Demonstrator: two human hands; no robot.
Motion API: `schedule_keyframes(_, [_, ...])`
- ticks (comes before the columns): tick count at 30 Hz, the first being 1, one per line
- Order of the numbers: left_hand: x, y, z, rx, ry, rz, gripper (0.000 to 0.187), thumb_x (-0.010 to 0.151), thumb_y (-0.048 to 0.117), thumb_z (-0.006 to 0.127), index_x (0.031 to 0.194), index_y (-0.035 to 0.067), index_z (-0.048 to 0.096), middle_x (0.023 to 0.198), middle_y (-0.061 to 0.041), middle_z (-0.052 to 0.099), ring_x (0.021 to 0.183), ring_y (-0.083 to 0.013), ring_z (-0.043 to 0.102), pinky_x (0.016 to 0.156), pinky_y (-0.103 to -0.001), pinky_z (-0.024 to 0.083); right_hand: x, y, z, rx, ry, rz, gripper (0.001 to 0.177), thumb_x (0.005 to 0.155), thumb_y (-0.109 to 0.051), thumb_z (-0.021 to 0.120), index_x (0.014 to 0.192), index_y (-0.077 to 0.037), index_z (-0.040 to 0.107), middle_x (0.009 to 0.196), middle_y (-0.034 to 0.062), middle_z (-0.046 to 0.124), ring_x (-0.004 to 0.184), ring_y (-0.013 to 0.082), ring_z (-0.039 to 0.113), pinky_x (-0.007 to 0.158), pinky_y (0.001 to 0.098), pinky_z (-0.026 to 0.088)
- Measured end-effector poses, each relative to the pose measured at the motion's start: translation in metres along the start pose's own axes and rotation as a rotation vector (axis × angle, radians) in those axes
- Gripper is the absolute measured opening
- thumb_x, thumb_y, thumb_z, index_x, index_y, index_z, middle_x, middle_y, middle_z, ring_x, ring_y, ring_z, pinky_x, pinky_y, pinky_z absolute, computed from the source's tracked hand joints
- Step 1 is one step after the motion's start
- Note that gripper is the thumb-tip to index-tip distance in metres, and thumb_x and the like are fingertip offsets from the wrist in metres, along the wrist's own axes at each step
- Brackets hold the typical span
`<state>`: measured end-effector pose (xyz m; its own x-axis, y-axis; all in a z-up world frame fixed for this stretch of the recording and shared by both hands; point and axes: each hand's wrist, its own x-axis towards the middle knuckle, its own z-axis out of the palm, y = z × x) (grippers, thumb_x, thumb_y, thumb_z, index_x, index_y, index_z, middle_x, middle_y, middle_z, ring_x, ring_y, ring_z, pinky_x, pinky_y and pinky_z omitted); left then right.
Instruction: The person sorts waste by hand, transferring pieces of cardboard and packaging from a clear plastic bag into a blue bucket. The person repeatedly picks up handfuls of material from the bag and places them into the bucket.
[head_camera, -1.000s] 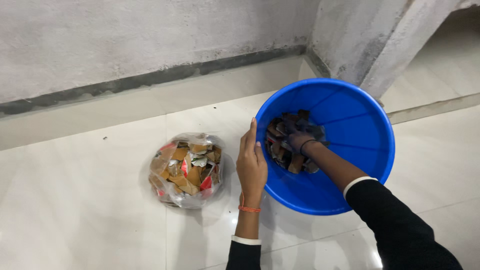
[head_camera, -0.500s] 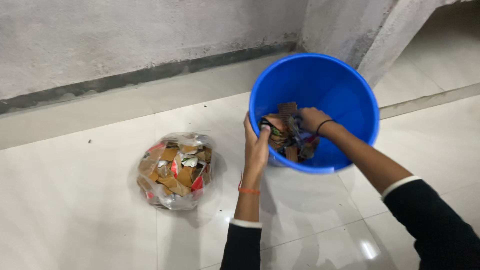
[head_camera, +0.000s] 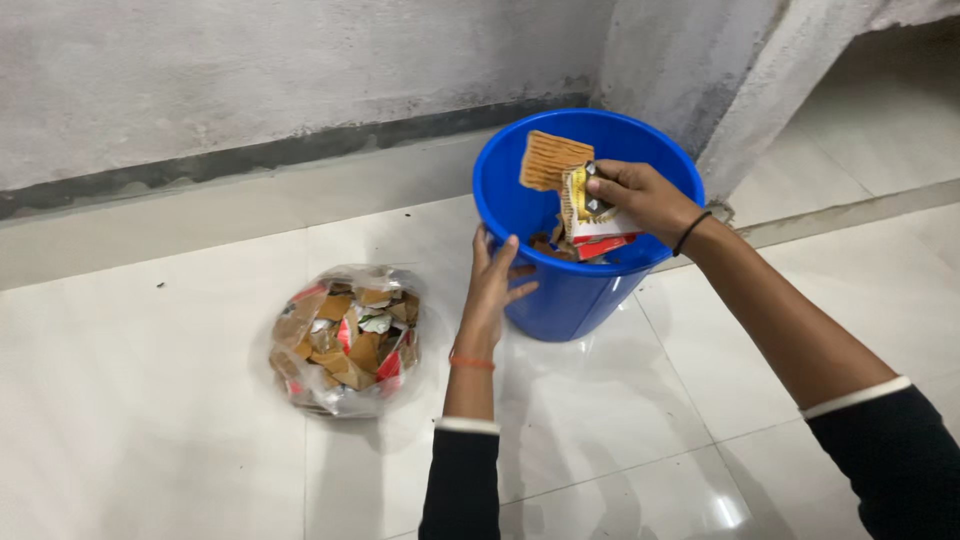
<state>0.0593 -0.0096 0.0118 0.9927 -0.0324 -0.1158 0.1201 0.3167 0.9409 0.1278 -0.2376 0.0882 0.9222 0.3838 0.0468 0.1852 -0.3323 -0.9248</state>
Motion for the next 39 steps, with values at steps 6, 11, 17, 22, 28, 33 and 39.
schedule_keyframes(6, [-0.039,-0.017,-0.071,-0.177,0.045,0.113,0.08,0.093,0.065,0.051,0.148,0.008,0.043,0.143,-0.021,0.059,0.122,-0.0309,0.063,0.1,-0.05,0.054,-0.003,-0.043,0.074,-0.186,-0.291,-0.027,0.038,0.102,-0.034,0.055,0.126,-0.006,0.068,0.099,0.0021,0.074,0.086,0.01,0.066,0.075,0.0294,0.057])
schedule_keyframes(11, [-0.066,-0.021,-0.133,-0.383,0.244,0.152,0.063,0.098,0.055,0.052,0.141,0.009,0.052,0.135,-0.015,0.061,0.119,-0.024,0.061,0.094,-0.045,0.052,0.007,-0.029,0.166,-0.159,-0.63,-0.085,0.043,0.102,-0.037,0.053,0.134,-0.011,0.061,0.116,0.0002,0.071,0.104,0.0071,0.063,0.092,0.0283,0.051])
schedule_keyframes(17, [-0.073,-0.047,-0.203,-0.234,0.559,0.086,0.04,0.093,0.012,0.06,0.133,0.01,0.058,0.125,-0.009,0.069,0.109,-0.0211,0.068,0.088,-0.044,0.055,0.035,0.03,0.258,-0.004,-0.821,0.152,0.038,0.104,-0.034,0.052,0.128,-0.006,0.063,0.107,0.0004,0.068,0.096,0.0089,0.061,0.087,0.0295,0.052])
schedule_keyframes(22, [-0.063,-0.072,-0.248,0.59,0.885,0.314,0.035,0.093,0.005,0.059,0.128,0.001,0.059,0.118,-0.018,0.072,0.105,-0.0334,0.072,0.093,-0.044,0.054,0.071,0.085,0.307,0.121,-0.563,0.324,0.033,0.104,-0.028,0.055,0.121,-0.001,0.065,0.104,0.0055,0.067,0.091,0.0141,0.059,0.082,0.0338,0.049])
schedule_keyframes(28, [-0.038,-0.086,-0.258,0.72,0.806,-0.005,0.034,0.096,0.008,0.052,0.129,0.005,0.058,0.128,-0.023,0.062,0.11,-0.042,0.067,0.093,-0.05,0.052,0.113,0.149,0.371,0.345,-0.1,0.264,0.034,0.098,-0.022,0.056,0.126,-0.003,0.059,0.113,0.0088,0.066,0.099,0.0186,0.067,0.088,0.0346,0.056])
schedule_keyframes(33, [-0.019,-0.097,-0.267,0.985,0.877,0.425,0.045,0.086,-0.002,0.055,0.131,0.0,0.059,0.133,-0.027,0.062,0.124,-0.0458,0.06,0.104,-0.047,0.048,0.132,0.166,0.405,0.399,-0.104,0.199,0.046,0.089,-0.015,0.061,0.134,-0.008,0.052,0.115,0.0112,0.069,0.102,0.0197,0.066,0.09,0.0349,0.054])
schedule_keyframes(39, [-0.003,-0.087,-0.281,1.164,0.878,0.042,0.052,0.087,0.008,0.063,0.138,0.015,0.058,0.148,-0.016,0.054,0.135,-0.0492,0.043,0.105,-0.057,0.04,0.151,0.142,0.402,-0.612,-0.217,0.214,0.059,0.102,-0.052,0.062,0.123,0.002,0.071,0.12,0.0215,0.078,0.11,0.029,0.075,0.101,0.0394,0.055])
